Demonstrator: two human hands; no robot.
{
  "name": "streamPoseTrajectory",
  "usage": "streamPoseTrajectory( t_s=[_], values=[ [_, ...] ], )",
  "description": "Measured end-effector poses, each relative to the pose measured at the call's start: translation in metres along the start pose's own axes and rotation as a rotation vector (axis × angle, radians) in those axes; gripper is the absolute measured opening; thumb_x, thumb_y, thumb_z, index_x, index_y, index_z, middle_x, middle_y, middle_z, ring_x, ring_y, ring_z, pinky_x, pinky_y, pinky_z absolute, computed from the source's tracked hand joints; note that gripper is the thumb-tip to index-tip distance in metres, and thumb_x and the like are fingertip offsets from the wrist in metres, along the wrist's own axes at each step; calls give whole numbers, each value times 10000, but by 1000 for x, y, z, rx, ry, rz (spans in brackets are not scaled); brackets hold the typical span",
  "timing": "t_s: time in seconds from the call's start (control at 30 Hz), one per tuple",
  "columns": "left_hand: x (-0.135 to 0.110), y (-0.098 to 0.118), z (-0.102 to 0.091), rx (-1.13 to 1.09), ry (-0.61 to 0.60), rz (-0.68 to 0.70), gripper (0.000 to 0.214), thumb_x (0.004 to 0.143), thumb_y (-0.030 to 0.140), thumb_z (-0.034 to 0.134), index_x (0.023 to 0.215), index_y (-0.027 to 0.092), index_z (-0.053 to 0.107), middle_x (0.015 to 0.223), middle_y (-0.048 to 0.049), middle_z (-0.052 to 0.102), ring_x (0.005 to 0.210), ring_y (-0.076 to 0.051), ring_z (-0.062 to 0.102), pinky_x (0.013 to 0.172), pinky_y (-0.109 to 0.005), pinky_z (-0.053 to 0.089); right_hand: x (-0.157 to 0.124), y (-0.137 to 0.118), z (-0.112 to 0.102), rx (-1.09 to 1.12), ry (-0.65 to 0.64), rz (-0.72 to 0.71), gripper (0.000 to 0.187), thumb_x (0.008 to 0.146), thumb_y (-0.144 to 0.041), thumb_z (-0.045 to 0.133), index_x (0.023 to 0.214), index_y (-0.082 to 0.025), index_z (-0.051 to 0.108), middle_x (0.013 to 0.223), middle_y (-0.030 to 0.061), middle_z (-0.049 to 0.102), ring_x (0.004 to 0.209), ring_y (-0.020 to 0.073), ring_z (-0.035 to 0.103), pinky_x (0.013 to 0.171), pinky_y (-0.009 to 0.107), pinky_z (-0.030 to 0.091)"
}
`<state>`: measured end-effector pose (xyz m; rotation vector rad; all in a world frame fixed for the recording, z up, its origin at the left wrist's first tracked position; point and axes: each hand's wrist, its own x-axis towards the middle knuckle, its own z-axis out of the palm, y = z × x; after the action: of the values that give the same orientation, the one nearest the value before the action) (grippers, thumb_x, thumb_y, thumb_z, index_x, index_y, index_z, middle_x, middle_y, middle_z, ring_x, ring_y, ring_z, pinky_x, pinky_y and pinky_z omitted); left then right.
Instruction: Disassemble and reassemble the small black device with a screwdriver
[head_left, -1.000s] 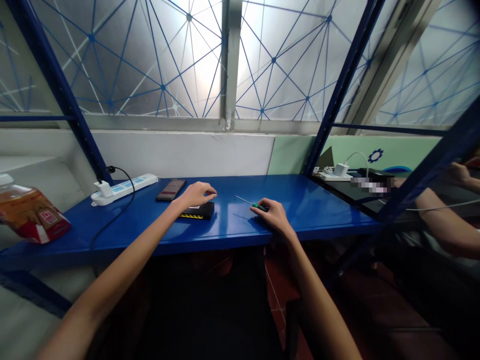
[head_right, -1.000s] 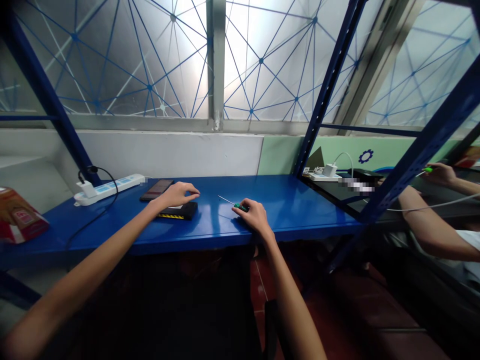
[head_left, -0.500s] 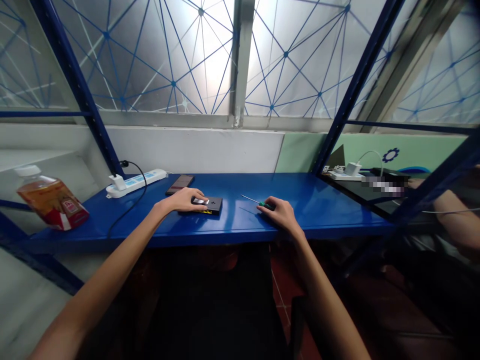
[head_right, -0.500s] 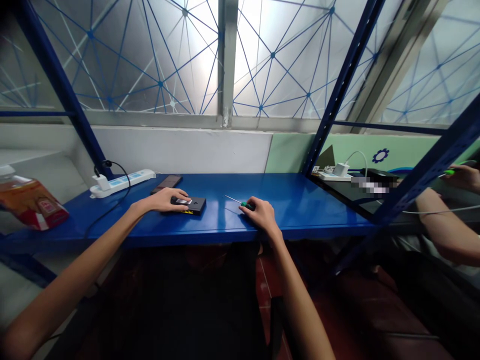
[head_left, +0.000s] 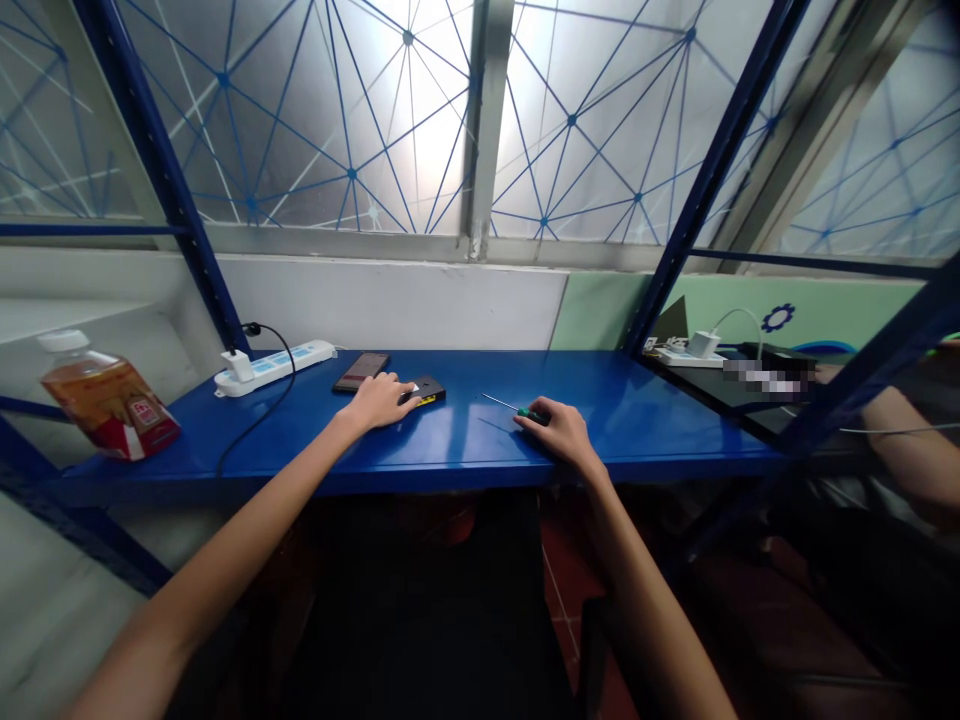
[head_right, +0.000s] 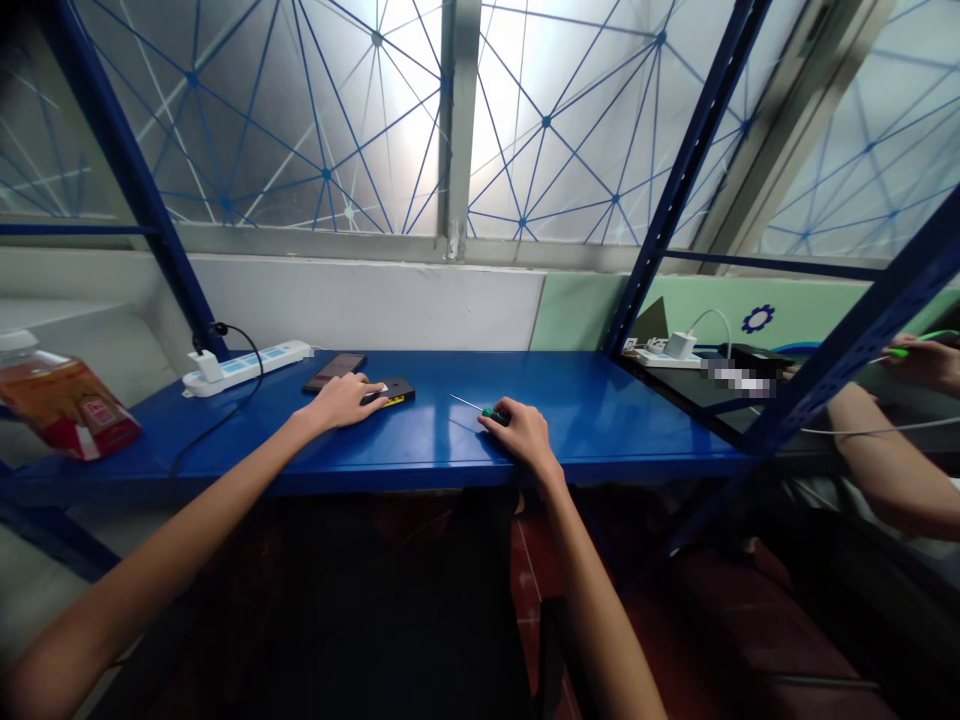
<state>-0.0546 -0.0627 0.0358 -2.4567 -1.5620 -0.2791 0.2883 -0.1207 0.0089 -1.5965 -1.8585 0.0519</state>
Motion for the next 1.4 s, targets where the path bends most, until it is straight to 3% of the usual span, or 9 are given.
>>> streamPoseTrajectory(
  t_s=[0.27, 0.6, 0.67, 0.77, 0.87, 0.93, 1.13, 1.23, 1.4],
  values=[
    [19, 9, -13, 29, -152, -91, 664, 922, 636, 303, 1009, 140, 736, 937, -191, 711, 888, -335, 676, 746, -380, 485, 0, 1, 1, -10, -13, 20, 339, 794, -568, 632, 812, -234, 683, 767, 29, 711, 719, 193, 628, 596, 263, 353],
    [13, 7, 23, -104, 208, 2, 552, 958, 415, 315, 700, 145, 721, 622, -131, 658, 643, -234, 632, 655, -323, 455, 0, 1, 1, -4, 2, -15, 330, 798, -562, 631, 801, -236, 683, 749, 33, 714, 697, 196, 631, 591, 267, 361],
    [13, 7, 25, -107, 263, 8, 524, 956, 403, 333, 738, 145, 732, 697, -143, 672, 726, -252, 640, 692, -344, 470, 0, 2, 1, 16, -1, -25, 337, 793, -569, 633, 795, -236, 682, 751, 34, 714, 695, 195, 630, 596, 269, 372],
    [16, 5, 27, -119, 328, 80, 416, 943, 355, 384, 1039, 163, 740, 1088, -163, 678, 1063, -292, 604, 889, -402, 461, 1, 3, 1, 111, 1, -31, 345, 772, -576, 658, 812, -234, 681, 764, 30, 716, 708, 192, 633, 618, 271, 402],
    [20, 6, 30, -145, 239, 226, 458, 958, 292, 354, 1348, 230, 584, 1469, -109, 476, 1366, -288, 399, 1074, -457, 345, 0, 1, 3, 273, -22, -48, 364, 771, -571, 670, 893, -228, 687, 747, 16, 707, 686, 177, 629, 644, 271, 436],
    [22, 9, 32, -170, 144, 297, 468, 983, 282, 302, 1372, 228, 557, 1529, -82, 415, 1436, -269, 305, 1114, -457, 305, -1, -5, 4, 338, -60, -68, 376, 795, -573, 648, 924, -223, 700, 719, 12, 700, 656, 170, 626, 649, 272, 448],
    [16, 26, 27, -187, 212, 282, 488, 1017, 319, 251, 1063, 162, 711, 1175, -116, 681, 1210, -252, 552, 1052, -405, 387, -5, -29, 6, 211, -95, -121, 389, 810, -578, 626, 920, -230, 758, 767, 40, 733, 690, 188, 637, 658, 279, 437],
    [9, 29, 21, -124, 231, 195, 525, 1010, 360, 272, 888, 157, 741, 976, -132, 717, 964, -239, 638, 861, -355, 476, -6, -31, 6, 208, -107, -131, 422, 806, -602, 616, 917, -224, 770, 751, 34, 734, 678, 183, 632, 642, 271, 430],
    [3, 31, 16, -67, 231, 146, 550, 995, 397, 295, 797, 156, 748, 844, -136, 729, 869, -251, 653, 735, -341, 465, -7, -31, 6, 214, -137, -141, 416, 815, -606, 614, 868, -230, 785, 802, 36, 760, 723, 201, 670, 661, 273, 450]
  ],
)
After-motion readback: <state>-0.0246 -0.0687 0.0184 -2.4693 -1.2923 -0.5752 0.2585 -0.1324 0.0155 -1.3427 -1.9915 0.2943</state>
